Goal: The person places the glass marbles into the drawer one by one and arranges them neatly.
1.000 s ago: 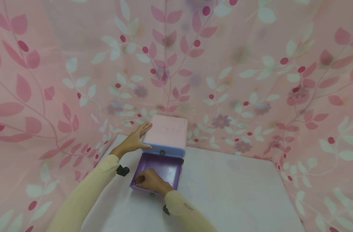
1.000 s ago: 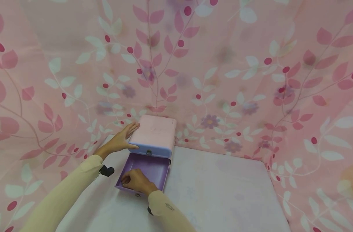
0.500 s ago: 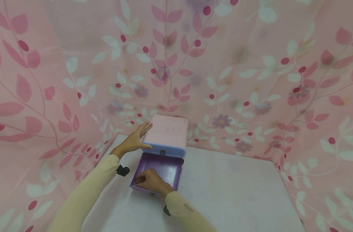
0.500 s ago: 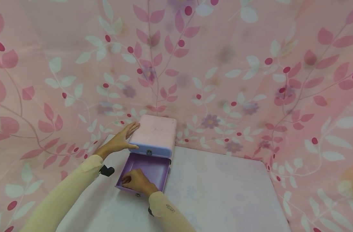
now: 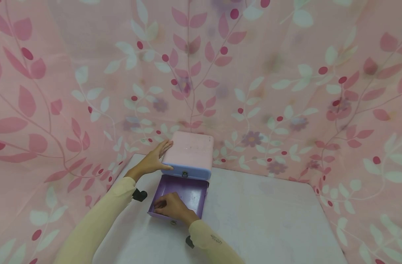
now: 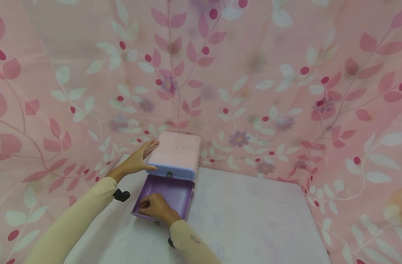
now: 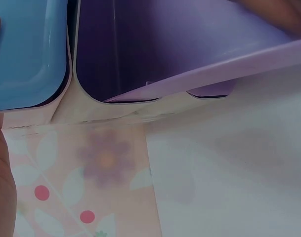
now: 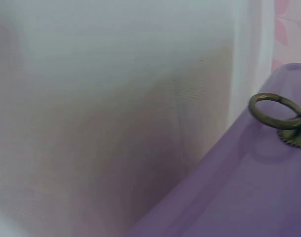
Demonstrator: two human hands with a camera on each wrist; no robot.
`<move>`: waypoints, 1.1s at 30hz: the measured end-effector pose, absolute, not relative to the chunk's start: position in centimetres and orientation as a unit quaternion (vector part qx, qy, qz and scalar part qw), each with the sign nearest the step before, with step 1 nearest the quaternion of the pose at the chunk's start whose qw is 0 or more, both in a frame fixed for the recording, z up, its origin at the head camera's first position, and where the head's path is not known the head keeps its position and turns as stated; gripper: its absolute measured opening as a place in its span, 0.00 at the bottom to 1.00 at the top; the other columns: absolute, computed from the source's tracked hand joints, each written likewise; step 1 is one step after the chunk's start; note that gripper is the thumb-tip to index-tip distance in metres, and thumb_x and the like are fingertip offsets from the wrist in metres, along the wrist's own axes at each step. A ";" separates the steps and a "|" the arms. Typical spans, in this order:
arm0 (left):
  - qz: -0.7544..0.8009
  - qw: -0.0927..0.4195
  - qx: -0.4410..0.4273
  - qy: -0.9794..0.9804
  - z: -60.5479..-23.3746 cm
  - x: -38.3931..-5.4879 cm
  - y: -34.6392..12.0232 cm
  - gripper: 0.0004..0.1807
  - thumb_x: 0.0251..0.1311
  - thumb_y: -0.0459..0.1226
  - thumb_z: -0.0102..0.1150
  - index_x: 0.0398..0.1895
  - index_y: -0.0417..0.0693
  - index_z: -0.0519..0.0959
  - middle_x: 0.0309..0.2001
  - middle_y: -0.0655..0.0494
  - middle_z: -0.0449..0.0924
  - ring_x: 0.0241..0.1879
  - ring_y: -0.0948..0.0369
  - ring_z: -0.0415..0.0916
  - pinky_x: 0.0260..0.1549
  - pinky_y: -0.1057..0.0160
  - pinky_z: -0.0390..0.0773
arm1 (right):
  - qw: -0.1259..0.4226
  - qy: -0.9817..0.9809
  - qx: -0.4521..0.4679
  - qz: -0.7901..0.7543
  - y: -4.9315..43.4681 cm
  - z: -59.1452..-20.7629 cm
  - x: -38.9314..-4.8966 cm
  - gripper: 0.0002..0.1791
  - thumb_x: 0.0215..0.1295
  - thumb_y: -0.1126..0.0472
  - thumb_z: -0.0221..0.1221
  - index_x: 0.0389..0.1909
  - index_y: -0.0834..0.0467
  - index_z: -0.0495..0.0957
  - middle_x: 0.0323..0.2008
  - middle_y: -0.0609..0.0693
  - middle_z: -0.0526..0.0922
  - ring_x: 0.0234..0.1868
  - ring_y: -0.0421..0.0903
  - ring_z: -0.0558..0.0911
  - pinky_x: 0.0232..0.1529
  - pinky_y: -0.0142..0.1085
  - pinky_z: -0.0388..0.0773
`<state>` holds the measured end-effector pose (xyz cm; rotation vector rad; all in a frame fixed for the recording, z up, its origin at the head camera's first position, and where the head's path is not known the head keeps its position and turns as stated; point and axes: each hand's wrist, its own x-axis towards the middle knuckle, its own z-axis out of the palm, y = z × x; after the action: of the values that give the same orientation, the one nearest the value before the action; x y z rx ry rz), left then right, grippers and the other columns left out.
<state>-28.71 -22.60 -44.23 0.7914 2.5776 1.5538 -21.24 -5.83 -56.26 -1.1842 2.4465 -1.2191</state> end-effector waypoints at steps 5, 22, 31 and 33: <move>0.489 0.007 0.240 0.839 -46.3 -30.3 -23.1 0.68 0.43 0.46 0.79 0.79 0.59 0.37 0.76 0.61 0.49 0.73 0.65 0.47 0.71 0.51 0.51 | 0.042 0.819 -0.391 -0.417 -5.4 -55.9 -21.0 0.09 0.58 0.61 0.69 0.39 0.57 0.87 0.30 0.38 0.85 0.29 0.23 0.77 0.32 0.16 0.76; 0.482 -0.003 0.244 0.841 -46.6 -29.9 -23.4 0.68 0.43 0.42 0.79 0.79 0.57 0.37 0.76 0.57 0.50 0.74 0.58 0.48 0.71 0.47 0.51 | -0.137 0.758 -0.398 -0.498 -4.2 -54.4 -17.7 0.06 0.63 0.69 0.63 0.39 0.65 0.84 0.34 0.49 0.87 0.37 0.33 0.83 0.37 0.22 0.80; 0.503 0.007 0.258 0.825 -44.0 -28.5 -22.4 0.66 0.44 0.33 0.78 0.77 0.40 0.37 0.76 0.42 0.48 0.74 0.47 0.46 0.70 0.44 0.48 | -0.186 0.749 -0.439 -0.461 -2.4 -55.3 -14.5 0.07 0.62 0.68 0.63 0.40 0.59 0.85 0.35 0.46 0.86 0.36 0.30 0.80 0.38 0.17 0.76; 0.504 0.011 0.259 0.824 -43.7 -28.4 -22.3 0.65 0.45 0.32 0.78 0.77 0.40 0.37 0.76 0.42 0.48 0.74 0.46 0.45 0.70 0.44 0.48 | -0.201 0.746 -0.450 -0.447 -2.0 -55.7 -13.8 0.08 0.61 0.67 0.64 0.40 0.57 0.85 0.34 0.44 0.85 0.35 0.29 0.79 0.39 0.16 0.74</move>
<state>-28.43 -22.26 -43.70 0.8072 2.5711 1.5721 -13.80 -2.01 -55.72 -1.6299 2.7018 -1.6189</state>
